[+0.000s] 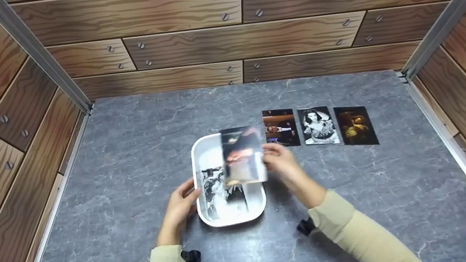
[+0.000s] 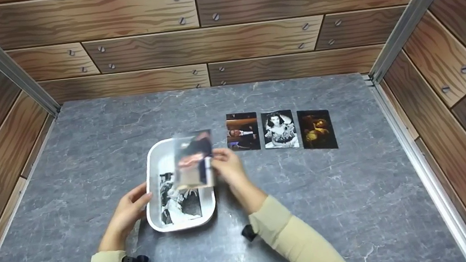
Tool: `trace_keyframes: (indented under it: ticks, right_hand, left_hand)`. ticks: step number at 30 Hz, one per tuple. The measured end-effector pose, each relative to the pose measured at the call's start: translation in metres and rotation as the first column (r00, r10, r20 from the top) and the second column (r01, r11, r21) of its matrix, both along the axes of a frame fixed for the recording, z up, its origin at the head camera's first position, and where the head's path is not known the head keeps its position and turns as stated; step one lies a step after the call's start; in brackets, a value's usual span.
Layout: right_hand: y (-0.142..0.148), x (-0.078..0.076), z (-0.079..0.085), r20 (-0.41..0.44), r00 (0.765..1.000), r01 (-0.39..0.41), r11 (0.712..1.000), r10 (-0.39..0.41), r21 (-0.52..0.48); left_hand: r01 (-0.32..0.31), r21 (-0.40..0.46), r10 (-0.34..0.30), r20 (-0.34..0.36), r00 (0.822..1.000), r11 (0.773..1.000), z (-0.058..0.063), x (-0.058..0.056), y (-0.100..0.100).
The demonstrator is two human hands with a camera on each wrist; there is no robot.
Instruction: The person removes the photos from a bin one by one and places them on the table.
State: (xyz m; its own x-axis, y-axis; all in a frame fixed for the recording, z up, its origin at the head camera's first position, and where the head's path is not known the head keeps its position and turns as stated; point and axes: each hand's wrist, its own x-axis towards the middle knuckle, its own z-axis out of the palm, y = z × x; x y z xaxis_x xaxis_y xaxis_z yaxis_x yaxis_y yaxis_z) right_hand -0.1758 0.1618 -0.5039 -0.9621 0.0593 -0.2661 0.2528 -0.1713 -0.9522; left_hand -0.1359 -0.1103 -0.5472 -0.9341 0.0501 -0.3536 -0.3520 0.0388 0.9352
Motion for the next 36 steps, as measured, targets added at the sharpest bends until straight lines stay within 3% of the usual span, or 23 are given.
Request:
trace_keyframes:
  ticks: [7,16,26,36]
  right_hand:
    - [0.058,0.000,-0.001,0.014,0.999,0.029,0.999,-0.029,-0.019]
    - [0.101,0.013,-0.021,0.104,0.994,-0.026,0.999,0.022,0.031]
    - [0.110,0.021,-0.049,0.167,0.983,-0.094,0.990,0.076,0.105]
    - [0.103,0.020,-0.057,0.153,0.982,-0.142,0.970,0.113,0.196]
  left_hand:
    - [-0.005,-0.003,0.005,0.009,1.000,1.000,0.002,0.001,0.001]
    - [-0.003,-0.005,0.003,0.002,1.000,1.000,0.001,0.002,-0.001]
    - [-0.001,-0.009,0.001,-0.007,1.000,1.000,0.001,-0.001,0.000]
    - [0.000,0.003,0.000,-0.011,1.000,1.000,-0.001,0.000,0.000]
